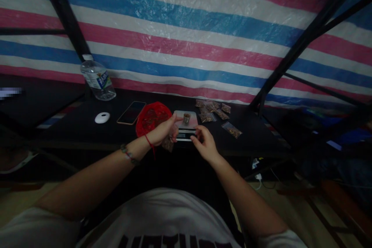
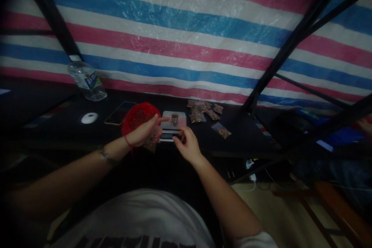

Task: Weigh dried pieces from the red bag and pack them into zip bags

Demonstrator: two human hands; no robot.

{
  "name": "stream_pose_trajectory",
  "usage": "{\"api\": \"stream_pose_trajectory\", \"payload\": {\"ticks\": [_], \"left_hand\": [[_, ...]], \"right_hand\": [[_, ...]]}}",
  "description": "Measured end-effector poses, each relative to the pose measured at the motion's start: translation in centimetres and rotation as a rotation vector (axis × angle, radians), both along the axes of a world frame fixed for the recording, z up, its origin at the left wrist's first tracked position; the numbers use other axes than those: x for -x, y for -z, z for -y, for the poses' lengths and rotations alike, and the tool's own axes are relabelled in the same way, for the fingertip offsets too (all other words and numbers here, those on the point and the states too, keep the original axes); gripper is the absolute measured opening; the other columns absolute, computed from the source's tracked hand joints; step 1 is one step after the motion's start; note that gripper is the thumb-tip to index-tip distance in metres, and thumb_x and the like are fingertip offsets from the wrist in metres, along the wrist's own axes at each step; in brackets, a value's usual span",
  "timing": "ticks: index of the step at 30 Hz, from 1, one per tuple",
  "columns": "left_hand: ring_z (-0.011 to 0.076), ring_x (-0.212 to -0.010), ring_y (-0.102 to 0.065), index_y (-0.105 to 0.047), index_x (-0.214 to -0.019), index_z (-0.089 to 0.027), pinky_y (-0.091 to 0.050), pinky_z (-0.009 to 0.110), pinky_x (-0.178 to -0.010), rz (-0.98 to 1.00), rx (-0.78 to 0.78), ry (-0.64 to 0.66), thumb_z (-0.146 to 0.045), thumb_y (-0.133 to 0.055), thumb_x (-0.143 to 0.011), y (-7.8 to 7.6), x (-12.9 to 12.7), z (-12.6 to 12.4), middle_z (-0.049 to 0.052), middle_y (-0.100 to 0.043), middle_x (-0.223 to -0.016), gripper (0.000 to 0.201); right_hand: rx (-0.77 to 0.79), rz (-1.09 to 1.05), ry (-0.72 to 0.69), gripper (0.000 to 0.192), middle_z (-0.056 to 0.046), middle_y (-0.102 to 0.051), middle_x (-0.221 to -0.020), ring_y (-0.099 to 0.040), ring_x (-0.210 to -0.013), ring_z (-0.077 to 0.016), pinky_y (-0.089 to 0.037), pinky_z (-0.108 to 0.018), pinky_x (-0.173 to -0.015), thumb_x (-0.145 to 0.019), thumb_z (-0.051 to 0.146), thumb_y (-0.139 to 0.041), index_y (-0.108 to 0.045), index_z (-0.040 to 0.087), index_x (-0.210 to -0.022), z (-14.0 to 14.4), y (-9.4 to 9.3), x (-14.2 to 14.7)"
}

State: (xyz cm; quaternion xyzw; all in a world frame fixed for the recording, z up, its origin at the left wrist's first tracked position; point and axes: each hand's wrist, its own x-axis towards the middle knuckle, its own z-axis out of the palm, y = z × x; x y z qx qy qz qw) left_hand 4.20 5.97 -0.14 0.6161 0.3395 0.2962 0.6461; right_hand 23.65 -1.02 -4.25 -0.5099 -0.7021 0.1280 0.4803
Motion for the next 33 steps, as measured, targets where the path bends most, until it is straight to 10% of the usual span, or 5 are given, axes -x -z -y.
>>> {"api": "stream_pose_trajectory", "payload": {"ticks": [8,16,33], "left_hand": [[0.0115,-0.047,-0.052,-0.063,-0.113,-0.015,-0.038,0.023,-0.044,0.201,0.081,-0.123,-0.070,-0.040,-0.082,1.3,0.6,1.2,0.004,-0.062,-0.064,0.067],[0.0139,-0.060,-0.062,-0.063,-0.111,-0.017,-0.048,0.023,-0.053,0.149,-0.018,0.025,-0.044,-0.072,-0.071,-0.8,3.9,1.4,0.006,-0.068,-0.084,0.049],[0.0168,-0.076,-0.067,-0.069,-0.102,-0.016,-0.055,0.026,-0.062,0.522,0.289,-0.257,-0.024,-0.071,-0.075,1.0,5.8,1.3,0.009,-0.072,-0.092,0.028]], "right_hand": [[0.136,0.095,-0.107,0.018,-0.004,-0.065,-0.090,-0.057,-0.074,-0.0156,-0.045,-0.028,-0.069,-0.078,0.028,-0.060,-0.064,0.019,-0.093,-1.5,-5.0,7.0],[0.326,0.072,-0.254,0.012,0.001,-0.063,-0.065,-0.055,-0.060,-0.0120,-0.040,-0.023,-0.058,-0.076,0.019,-0.055,-0.067,0.017,-0.073,-4.0,-7.2,6.8],[0.498,-0.552,-0.267,0.025,0.001,-0.063,-0.064,-0.054,-0.053,-0.0106,-0.045,-0.023,-0.052,-0.068,0.040,-0.073,-0.070,0.018,-0.080,-3.3,-6.2,5.4]]}}
